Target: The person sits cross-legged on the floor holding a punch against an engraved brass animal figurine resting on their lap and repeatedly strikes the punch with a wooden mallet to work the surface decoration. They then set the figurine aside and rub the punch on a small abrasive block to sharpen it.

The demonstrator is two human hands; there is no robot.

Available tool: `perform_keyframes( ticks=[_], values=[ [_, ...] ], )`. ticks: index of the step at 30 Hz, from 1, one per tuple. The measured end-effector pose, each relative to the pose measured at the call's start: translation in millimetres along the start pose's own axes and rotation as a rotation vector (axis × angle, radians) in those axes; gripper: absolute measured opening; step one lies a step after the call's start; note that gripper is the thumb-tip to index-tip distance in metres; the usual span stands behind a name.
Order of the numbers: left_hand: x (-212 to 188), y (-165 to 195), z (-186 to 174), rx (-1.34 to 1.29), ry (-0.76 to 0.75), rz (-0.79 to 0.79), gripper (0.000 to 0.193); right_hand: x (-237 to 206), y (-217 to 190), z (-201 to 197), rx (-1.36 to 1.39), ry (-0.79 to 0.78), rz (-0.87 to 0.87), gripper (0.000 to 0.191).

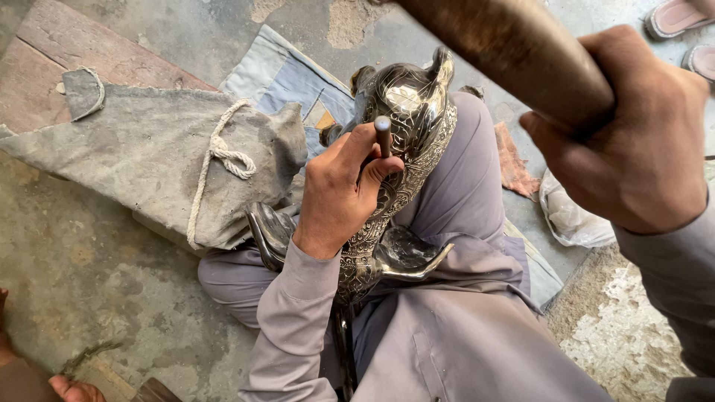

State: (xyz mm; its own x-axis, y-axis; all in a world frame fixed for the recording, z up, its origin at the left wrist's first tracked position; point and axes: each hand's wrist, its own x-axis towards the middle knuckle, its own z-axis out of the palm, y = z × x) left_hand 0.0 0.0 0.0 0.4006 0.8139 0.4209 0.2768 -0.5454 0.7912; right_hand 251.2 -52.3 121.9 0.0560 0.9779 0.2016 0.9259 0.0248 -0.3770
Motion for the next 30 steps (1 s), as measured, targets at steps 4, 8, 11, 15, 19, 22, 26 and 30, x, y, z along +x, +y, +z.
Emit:
perform_keyframes(
  ticks=[4,8,11,15,19,22,26,30],
  values=[
    [-6.7,-5.8,2.5,0.006,0.034,0.019,0.038,1.3,3.2,1.4,-0.390,0.010,-0.227,0.034],
    [-7.6,-6.9,2.5,0.005,0.031,0.006,0.041,2.8,8.5,3.4,-0.138,-0.021,-0.213,0.027],
    [-6.0,-4.8,3.1,0.010,0.013,0.001,0.034,2.6,12.2,1.6,-0.412,-0.037,-0.261,0.023],
    [-8.3,-2.8,2.0,-0.032,0.008,-0.039,0.036,3.5,9.0,3.5,-0.282,0.004,-0.276,0.020],
    [-7.2,-3.2,2.3,0.026,-0.003,-0.009,0.027,7.5,-1.7,4.4,-0.606,-0.053,-0.325,0.016],
    [-9.8,-3.3,1.2,0.027,-0.024,0.004,0.029,9.6,-6.4,7.2,-0.600,-0.100,-0.285,0.015],
    [-4.5,-3.5,0.5,0.060,-0.027,0.028,0.030,8.1,-3.2,1.0,-0.529,-0.030,-0.319,0.026],
    [-2.3,-0.3,-0.4,-0.019,-0.012,-0.015,0.035,4.0,-4.0,-1.6,-0.089,0.015,-0.214,0.034]
  ],
)
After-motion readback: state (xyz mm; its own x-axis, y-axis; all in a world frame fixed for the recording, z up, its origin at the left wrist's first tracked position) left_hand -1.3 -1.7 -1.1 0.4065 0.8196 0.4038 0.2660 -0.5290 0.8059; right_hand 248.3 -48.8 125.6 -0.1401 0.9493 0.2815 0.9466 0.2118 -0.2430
